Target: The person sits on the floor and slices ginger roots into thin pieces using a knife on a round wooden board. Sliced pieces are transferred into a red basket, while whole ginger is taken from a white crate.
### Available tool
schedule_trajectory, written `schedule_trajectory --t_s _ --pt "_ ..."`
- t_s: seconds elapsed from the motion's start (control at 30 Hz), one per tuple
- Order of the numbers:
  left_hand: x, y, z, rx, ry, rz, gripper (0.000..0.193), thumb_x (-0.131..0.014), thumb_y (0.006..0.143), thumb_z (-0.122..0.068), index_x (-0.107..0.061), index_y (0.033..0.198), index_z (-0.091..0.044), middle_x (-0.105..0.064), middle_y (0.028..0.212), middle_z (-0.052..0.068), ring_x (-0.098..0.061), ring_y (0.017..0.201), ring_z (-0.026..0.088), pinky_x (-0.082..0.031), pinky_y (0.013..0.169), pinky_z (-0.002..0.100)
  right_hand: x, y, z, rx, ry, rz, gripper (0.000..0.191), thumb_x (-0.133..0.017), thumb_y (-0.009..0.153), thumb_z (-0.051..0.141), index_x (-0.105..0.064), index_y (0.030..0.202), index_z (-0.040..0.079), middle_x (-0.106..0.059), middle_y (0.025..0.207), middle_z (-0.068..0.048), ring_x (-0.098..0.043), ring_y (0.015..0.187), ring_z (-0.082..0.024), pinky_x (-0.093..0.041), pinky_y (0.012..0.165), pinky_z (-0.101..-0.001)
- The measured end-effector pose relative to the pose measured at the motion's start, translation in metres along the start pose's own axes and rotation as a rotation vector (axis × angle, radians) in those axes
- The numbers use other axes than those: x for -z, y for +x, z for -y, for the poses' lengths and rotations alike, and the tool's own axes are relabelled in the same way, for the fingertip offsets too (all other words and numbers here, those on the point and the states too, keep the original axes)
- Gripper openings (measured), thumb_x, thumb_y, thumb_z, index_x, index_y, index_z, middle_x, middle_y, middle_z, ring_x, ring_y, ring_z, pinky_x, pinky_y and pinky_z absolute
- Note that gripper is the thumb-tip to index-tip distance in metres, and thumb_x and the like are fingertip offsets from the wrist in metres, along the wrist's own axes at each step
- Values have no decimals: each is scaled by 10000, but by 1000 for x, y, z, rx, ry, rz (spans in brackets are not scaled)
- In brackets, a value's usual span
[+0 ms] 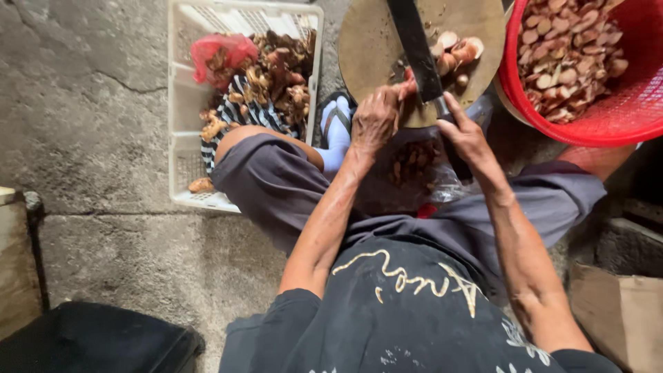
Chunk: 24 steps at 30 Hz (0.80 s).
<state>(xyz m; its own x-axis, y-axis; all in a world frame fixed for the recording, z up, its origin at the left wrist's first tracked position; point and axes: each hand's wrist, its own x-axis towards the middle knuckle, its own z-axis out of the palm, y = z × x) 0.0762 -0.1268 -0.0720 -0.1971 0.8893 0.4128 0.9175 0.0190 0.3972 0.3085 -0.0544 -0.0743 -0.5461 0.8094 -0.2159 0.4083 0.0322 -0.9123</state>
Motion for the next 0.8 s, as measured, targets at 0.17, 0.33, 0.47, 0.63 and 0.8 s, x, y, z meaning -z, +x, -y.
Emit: schedule_trajectory --t_s 0.17,0.33,0.47,0.63,0.8 --pt "-2 4 9 30 -94 -1 149 -638 969 -63 -568 1100 -51 -585 946 120 -643 813 289 -535 736 392 -6 -2 7 255 -280 -71 630 -677 1098 181 -408 1664 117 -652 1373 -286 -677 1236 -357 -548 964 -441" --pt "5 9 16 -14 -278 -57 311 -588 954 6 -588 1214 -166 -655 1122 42 -693 981 253 -570 841 363 -6 -19 53 405 -572 -191 649 -713 1047 189 -404 1616 154 -696 1214 -213 -712 998 -399 -587 806 -457" --pt "-2 15 22 46 -220 -11 297 -630 947 -28 -559 1217 -130 -618 1182 77 -685 1020 294 -563 863 383 -2 -19 68 391 -610 -187 648 -718 1046 178 -405 1613 148 -694 1108 -211 -697 906 -409 -567 751 -488" --pt "-9 14 30 30 -150 -41 323 -650 937 -40 -547 1237 -98 -588 1210 103 -674 1024 310 -561 876 385 -8 -10 59 248 -725 -57 658 -726 994 228 -439 1585 188 -703 1055 -204 -698 847 -416 -564 698 -501" --pt "-15 10 26 36 -23 -5 409 -709 831 -98 -584 1219 -125 -606 1198 73 -657 973 280 -537 838 394 3 -18 59 329 -632 -122 636 -700 1041 213 -413 1607 175 -694 1096 -201 -697 903 -411 -566 731 -492"
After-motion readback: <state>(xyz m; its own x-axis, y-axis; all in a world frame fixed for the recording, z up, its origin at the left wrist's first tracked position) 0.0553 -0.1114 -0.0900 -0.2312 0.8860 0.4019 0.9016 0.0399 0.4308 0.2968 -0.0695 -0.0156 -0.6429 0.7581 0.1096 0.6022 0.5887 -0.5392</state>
